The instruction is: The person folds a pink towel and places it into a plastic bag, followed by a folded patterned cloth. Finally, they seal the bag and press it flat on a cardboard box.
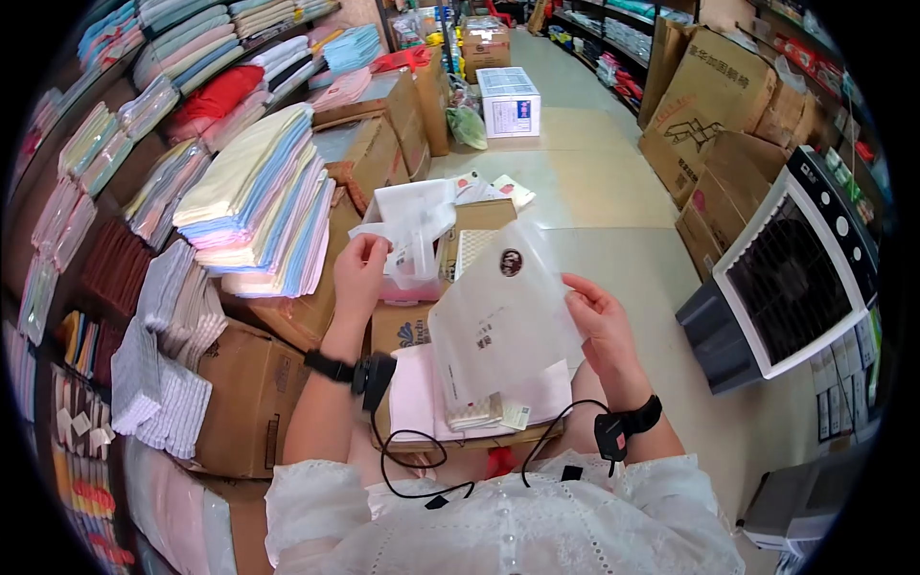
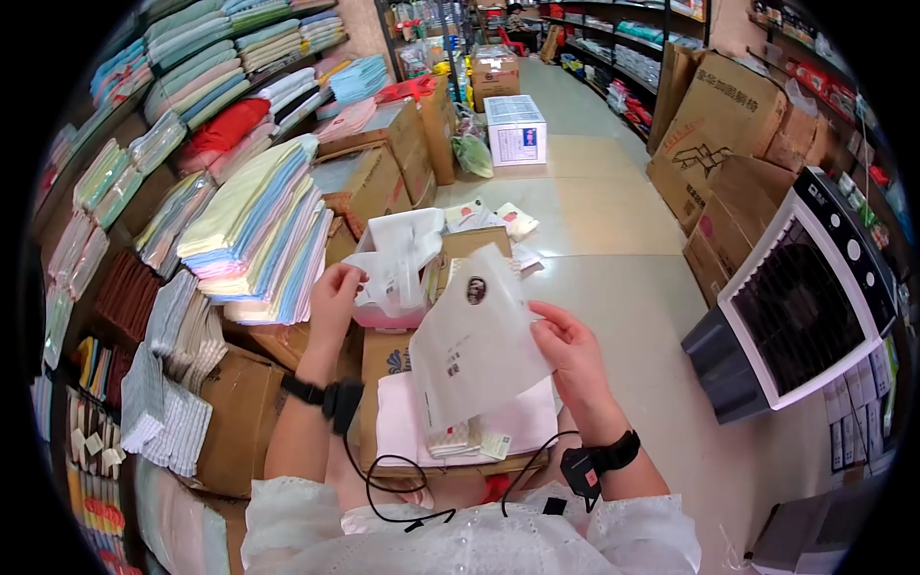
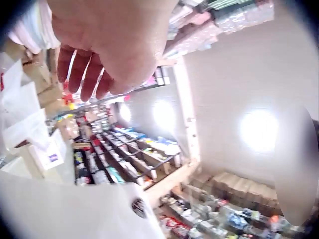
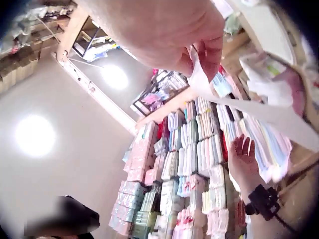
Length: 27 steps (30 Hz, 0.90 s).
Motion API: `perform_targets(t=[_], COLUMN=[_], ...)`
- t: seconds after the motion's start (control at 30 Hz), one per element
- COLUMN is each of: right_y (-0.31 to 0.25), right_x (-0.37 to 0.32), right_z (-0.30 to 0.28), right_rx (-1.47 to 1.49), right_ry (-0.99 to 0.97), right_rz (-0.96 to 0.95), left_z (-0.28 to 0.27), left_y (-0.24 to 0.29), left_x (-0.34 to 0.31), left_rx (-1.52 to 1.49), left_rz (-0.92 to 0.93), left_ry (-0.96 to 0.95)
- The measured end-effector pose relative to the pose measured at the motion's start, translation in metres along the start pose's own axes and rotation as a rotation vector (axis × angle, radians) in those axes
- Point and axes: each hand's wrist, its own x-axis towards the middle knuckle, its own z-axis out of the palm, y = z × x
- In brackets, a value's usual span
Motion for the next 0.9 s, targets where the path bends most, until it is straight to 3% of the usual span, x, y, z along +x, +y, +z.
perform_targets(t=[0.07,0.13,0.27,0.33,0.4,0.47,0.57,0.7,0.9], right_y=[-0.001,0.004,0.044,0.066,0.08,0.093,0.099,0.102,0.084], right_x=[-0.004,-0.011,-0.03,-0.05,-0.068,-0.078,-0.085,-0.087,-0.087], right_z=[0.03,0.063,0.121,0.143,0.158,0.16,0.162,0.16,0.162], right_rx=[0.005,-0.131,-0.321,-0.581,-0.631,-0.614,-0.488,-0.395,-0.246], right_ry=[-0.044,-0.272,-0.646,-0.673,-0.738,-0.766,-0.814,-0.813,-0.792], right_rz=[0.078,0.187,0.106,-0.108,-0.155,-0.084,0.203,0.331,0.37], left_z=[-0.017,-0.031,-0.05,-0.058,-0.065,-0.072,-0.083,-0.087,-0.085], left_y=[0.062,0.087,0.104,0.102,0.092,0.082,0.066,0.067,0.076], left_x=[-0.04,-0.082,-0.146,-0.17,-0.194,-0.215,-0.236,-0.243,-0.236], left_rx=[-0.249,-0.245,0.067,0.233,0.069,-0.213,-0.265,-0.422,-0.428], left_rz=[-0.053,-0.06,-0.065,-0.207,-0.229,-0.299,-0.332,-0.479,-0.317], left_ry=[-0.065,-0.179,-0.226,-0.116,-0.052,-0.026,-0.025,-0.084,-0.11])
